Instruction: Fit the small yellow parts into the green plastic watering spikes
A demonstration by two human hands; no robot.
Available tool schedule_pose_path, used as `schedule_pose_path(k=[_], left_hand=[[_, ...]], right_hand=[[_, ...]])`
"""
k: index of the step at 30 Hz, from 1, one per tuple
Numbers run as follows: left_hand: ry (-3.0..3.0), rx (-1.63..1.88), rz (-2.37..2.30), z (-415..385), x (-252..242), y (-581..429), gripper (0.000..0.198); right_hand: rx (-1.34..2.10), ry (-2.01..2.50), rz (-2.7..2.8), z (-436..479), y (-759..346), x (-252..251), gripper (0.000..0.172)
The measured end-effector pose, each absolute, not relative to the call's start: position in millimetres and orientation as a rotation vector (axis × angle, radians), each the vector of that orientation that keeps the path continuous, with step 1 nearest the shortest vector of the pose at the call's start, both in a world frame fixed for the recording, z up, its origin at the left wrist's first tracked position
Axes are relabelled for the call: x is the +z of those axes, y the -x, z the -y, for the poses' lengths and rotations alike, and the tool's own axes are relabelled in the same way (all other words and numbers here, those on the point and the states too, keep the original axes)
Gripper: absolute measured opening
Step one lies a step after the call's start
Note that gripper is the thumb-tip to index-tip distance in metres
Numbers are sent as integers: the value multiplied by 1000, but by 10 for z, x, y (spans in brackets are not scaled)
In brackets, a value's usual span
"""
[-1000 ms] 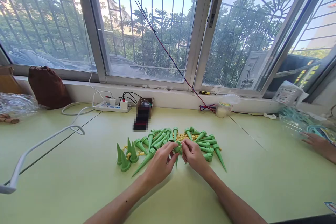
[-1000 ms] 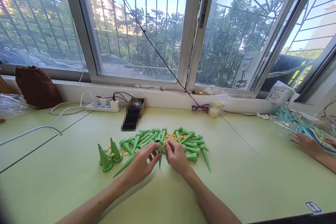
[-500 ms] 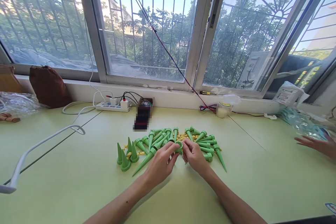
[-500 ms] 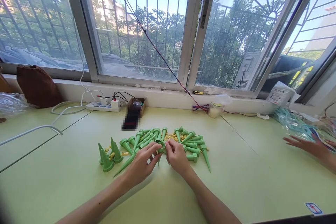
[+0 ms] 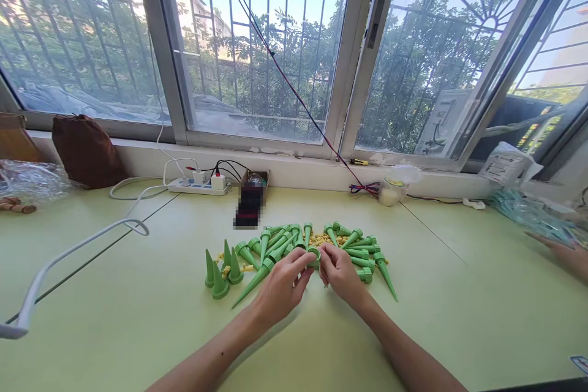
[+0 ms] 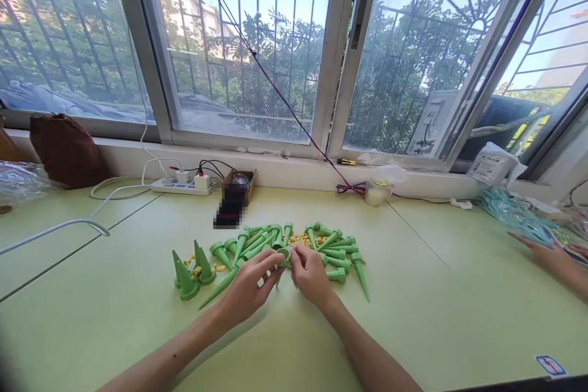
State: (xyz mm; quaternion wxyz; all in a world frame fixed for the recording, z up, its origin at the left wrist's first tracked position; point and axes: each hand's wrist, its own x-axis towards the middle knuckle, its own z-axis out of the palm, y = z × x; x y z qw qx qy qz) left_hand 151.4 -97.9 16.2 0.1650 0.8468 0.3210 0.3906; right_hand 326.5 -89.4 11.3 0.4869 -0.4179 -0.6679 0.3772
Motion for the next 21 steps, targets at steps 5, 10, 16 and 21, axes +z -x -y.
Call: schedule_pose_path(k=[5,10,16,21], left_hand=[[-2450,1126,-898,969,169,-1517,24],[-2490,1129,-893,965,171,-1511,25],[-2539,1102,-894,968,169,-1501,26],[-2574,1115,-896,964,163,-1503,23]], right_hand=[[917,1014,1624,893,-3264,105,38],[921,1013,1621,885,-3265,87,37],[938,1015,1612,878,-3262,85,38],[921,1023,1623,873,-3269,74,38]])
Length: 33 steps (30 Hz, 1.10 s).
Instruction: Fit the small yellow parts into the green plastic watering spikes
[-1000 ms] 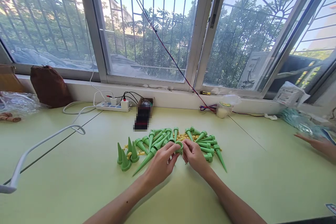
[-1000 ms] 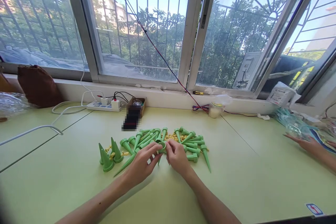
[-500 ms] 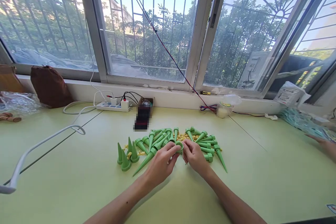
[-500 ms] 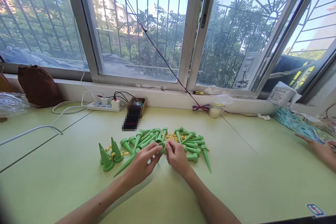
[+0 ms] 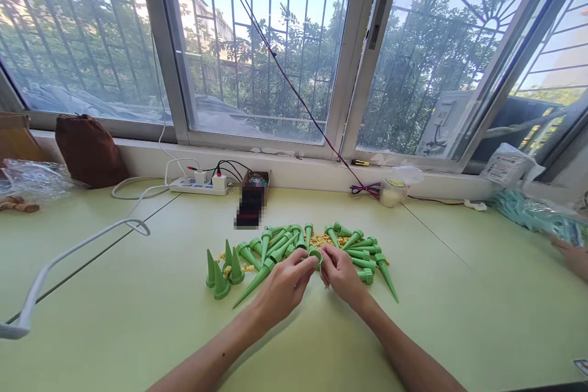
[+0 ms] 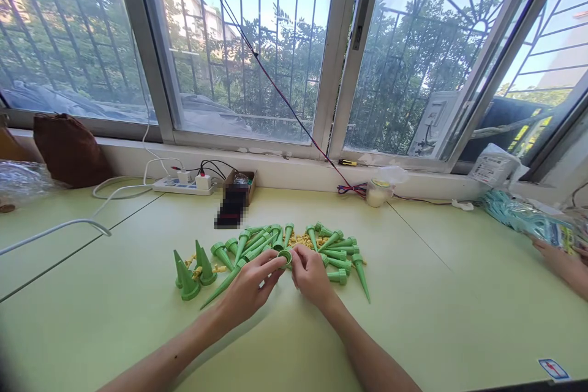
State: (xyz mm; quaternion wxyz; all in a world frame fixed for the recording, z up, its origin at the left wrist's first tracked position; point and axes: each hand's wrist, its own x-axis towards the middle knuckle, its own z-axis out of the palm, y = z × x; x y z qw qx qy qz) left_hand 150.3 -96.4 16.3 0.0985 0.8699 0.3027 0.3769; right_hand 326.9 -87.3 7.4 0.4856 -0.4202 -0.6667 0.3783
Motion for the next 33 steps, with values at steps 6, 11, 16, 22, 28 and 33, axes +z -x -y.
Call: schedule_pose_path(k=[6,11,16,22,28,33], left_hand=[[-2599,1099,-902,957,171,-1507,22],[-2710,1074,-931,958,173,-1492,23],[-2829,1051,-949,968,182,-1471,23],[-3061,1115,-913,950,189,-1463,37],[-2869,1191,-909,936,128,-1497,25],[-2481,1314,-827,973,151,-1531,15]], right_hand=[[926,1022,1631,867,-3270,62,38],[897,1040,1638,859,-3266,58,39],[902,1044,1635,866,-3264,69,41],[963,1007,1616,846,-3271,29,40],[1001,991,1598,803,-3293,-25,41],[1030,963,1514,807,-3288,10,43]])
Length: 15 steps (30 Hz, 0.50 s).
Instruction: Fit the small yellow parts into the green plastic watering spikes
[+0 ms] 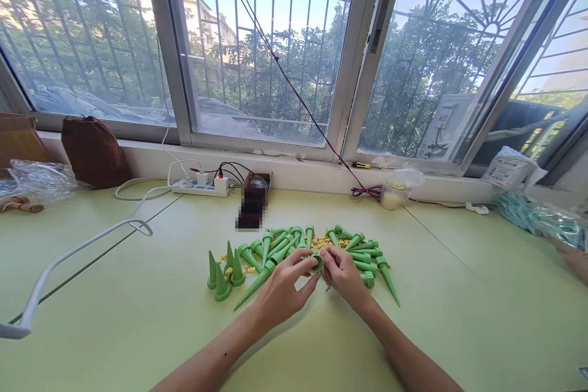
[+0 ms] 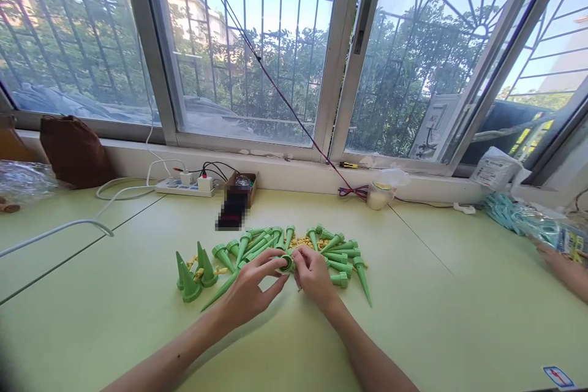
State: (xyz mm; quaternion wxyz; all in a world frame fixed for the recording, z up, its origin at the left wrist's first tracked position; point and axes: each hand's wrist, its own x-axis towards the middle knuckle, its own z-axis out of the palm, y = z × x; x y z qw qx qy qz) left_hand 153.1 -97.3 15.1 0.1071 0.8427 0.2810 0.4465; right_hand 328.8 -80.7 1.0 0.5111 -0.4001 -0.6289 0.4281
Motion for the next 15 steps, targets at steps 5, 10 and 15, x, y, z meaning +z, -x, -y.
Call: schedule_pose_path(k=[5,10,15], left_hand=[[-2294,1381,-818,991,191,-1550,19],[-2073,1447,-877,1010,256,-1569,13],[-1919,1393,-1042,958,297,-1548,35]], right_hand=[[1016,951,1502,812,-3280,31,43],[956,993,1550,828,-3275,41,42],[964,989,1530,834,-3278,50,44]])
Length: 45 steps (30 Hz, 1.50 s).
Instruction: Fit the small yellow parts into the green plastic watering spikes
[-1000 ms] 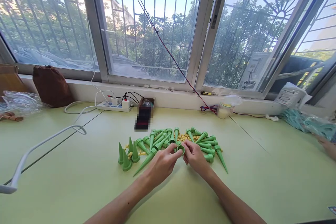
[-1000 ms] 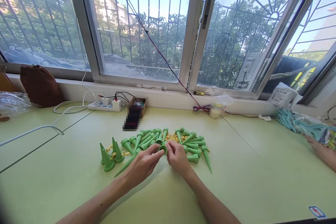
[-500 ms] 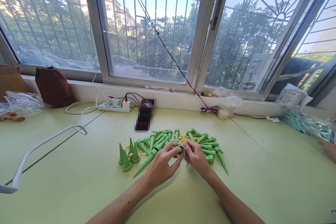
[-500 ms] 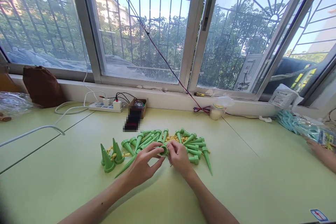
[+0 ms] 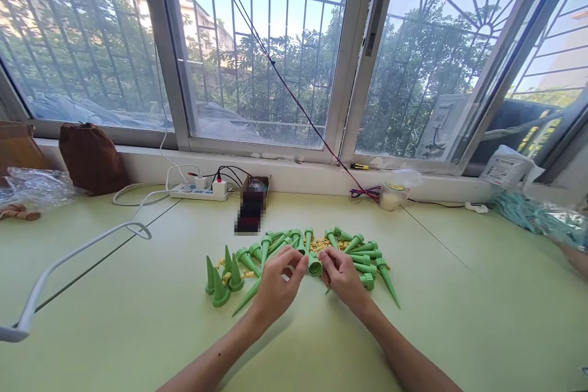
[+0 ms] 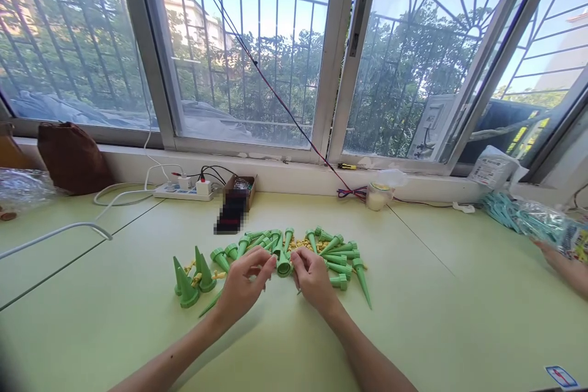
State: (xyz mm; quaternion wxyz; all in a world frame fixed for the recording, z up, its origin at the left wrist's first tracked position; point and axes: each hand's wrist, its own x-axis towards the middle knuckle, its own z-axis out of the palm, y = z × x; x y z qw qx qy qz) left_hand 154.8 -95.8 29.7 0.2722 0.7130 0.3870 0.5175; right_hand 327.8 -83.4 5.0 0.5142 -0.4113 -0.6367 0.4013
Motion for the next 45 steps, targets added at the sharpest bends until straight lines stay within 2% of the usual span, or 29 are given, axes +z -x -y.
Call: schedule_pose_path(k=[6,21,34,45], left_hand=[[-1887,1170,-1025,884,280,-1516,52],[-1646,952,-873,914,279,-1537,42],[-1925,1131,-992,915,128,-1528,21],[-1898,1171,-938,929,190,-1555,28]], right_hand=[[990,925,1555,841,-3278,26,44],[904,945,1563,935,-3264,119,41],[926,984,1575,910,-3237,77,44],[1019,966,1493,894,-3248,81,44]])
